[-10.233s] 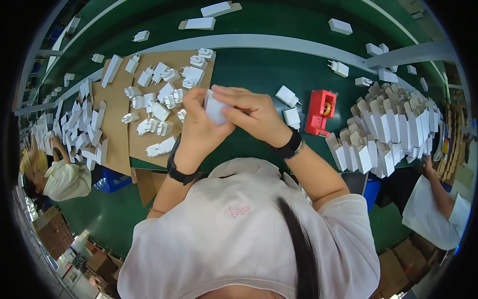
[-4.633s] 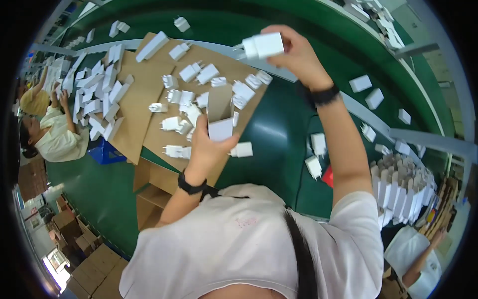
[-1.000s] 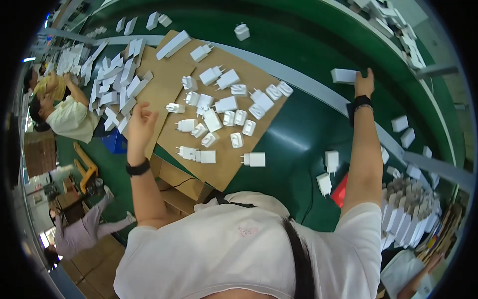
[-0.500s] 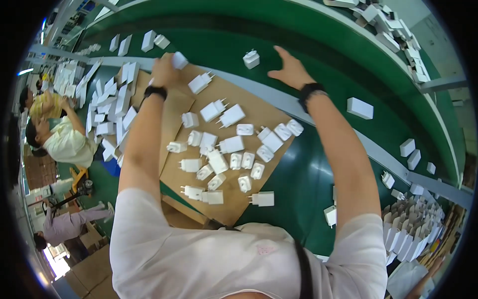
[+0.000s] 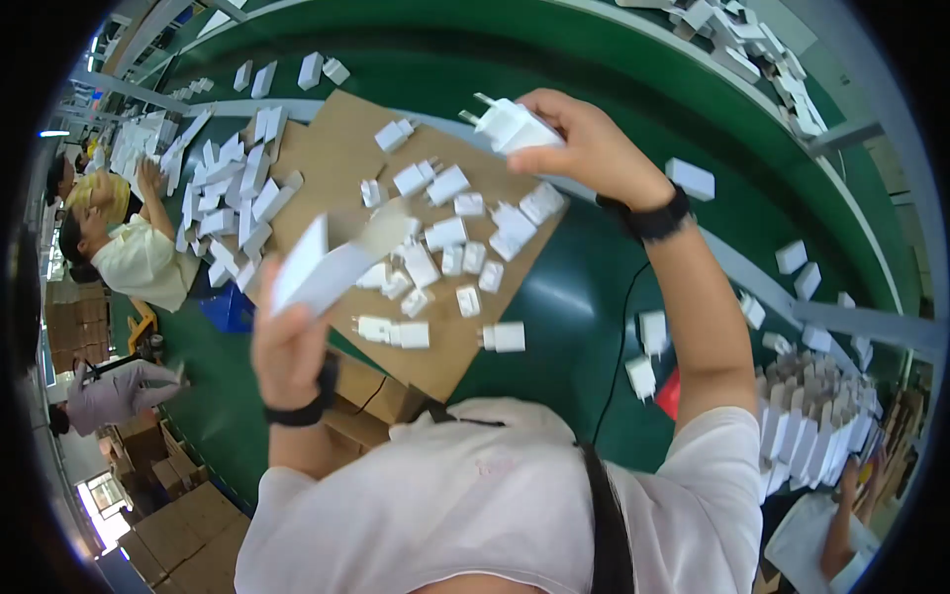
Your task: The person packages power adapters by hand, picking up a box, inserting an adapter, and folding the flaps closed. They then place the packaged adapter onto a conveyor belt and repeat the process.
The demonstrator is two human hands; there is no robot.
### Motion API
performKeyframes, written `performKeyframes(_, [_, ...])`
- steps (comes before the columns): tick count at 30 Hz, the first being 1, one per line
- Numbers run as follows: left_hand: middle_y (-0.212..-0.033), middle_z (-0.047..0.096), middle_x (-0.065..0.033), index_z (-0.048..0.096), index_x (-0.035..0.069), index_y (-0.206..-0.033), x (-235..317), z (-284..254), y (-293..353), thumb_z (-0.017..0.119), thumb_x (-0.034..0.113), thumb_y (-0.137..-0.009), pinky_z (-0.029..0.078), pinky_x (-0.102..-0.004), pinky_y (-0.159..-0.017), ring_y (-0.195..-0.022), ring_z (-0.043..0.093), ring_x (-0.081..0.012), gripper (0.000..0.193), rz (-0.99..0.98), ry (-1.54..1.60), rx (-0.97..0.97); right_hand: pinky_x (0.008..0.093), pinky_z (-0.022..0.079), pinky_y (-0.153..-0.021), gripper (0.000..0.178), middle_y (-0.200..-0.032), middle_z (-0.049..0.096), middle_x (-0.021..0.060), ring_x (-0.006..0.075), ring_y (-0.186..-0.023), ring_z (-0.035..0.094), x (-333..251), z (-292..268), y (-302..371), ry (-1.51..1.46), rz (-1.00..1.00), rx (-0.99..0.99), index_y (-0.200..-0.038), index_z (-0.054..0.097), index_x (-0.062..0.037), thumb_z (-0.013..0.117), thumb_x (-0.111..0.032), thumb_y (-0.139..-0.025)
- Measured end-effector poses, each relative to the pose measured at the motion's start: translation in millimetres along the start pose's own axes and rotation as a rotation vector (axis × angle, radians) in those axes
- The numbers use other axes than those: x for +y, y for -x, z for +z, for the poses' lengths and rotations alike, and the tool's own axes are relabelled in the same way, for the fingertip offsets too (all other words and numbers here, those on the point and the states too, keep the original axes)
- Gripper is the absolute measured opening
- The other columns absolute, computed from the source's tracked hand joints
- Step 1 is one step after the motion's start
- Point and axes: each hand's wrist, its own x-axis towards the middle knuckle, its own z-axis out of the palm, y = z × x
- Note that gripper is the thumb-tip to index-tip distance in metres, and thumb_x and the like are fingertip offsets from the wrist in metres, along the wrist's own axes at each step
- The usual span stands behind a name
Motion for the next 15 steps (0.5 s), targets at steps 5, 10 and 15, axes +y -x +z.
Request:
performKeyframes(5, [-0.112, 0.047, -0.0098, 0.04, 0.005, -0.108, -95, 18, 41, 0.068, -0.01, -0.065, 0.042, -0.0304, -0.087, -0.103, 0.048, -0.0186, 0.053, 0.271, -0.416, -0.074, 0.02, 0.042, -0.066, 0.058, -0.089, 0.06, 0.0056, 0.0098, -0.078, 0.056, -74, 51, 129, -0.372, 0.148, 0.12, -0.111, 0.04, -0.0068, 0.077, -0.023, -0.068])
performKeyframes(10, [-0.115, 0.047, -0.0131, 0.045, 0.004, -0.111, -120, 27, 75, 0.076, 0.0, -0.065, 0.044, -0.0314, -0.086, -0.104, 0.05, -0.0209, 0.055, 0.519, -0.569, -0.291, 0.0212, 0.044, -0.066, 0.041, -0.087, 0.061, 0.0066, 0.011, -0.076, 0.057, -110, 63, 196, 0.076, 0.056, 0.387, -0.1, 0.057, -0.0031, 0.075, -0.016, -0.066])
performKeyframes(15, [-0.117, 0.048, -0.0159, 0.04, 0.006, -0.11, -142, 34, 86, 0.077, -0.002, -0.063, 0.045, -0.0326, -0.086, -0.103, 0.052, -0.0241, 0.06, 0.762, -0.559, -0.35, 0.0229, 0.047, -0.064, 0.037, -0.085, 0.064, 0.0086, 0.0151, -0.072, 0.061, -122, 65, 239, 0.382, -0.028, 0.437, -0.096, 0.062, -0.0012, 0.075, -0.016, -0.064])
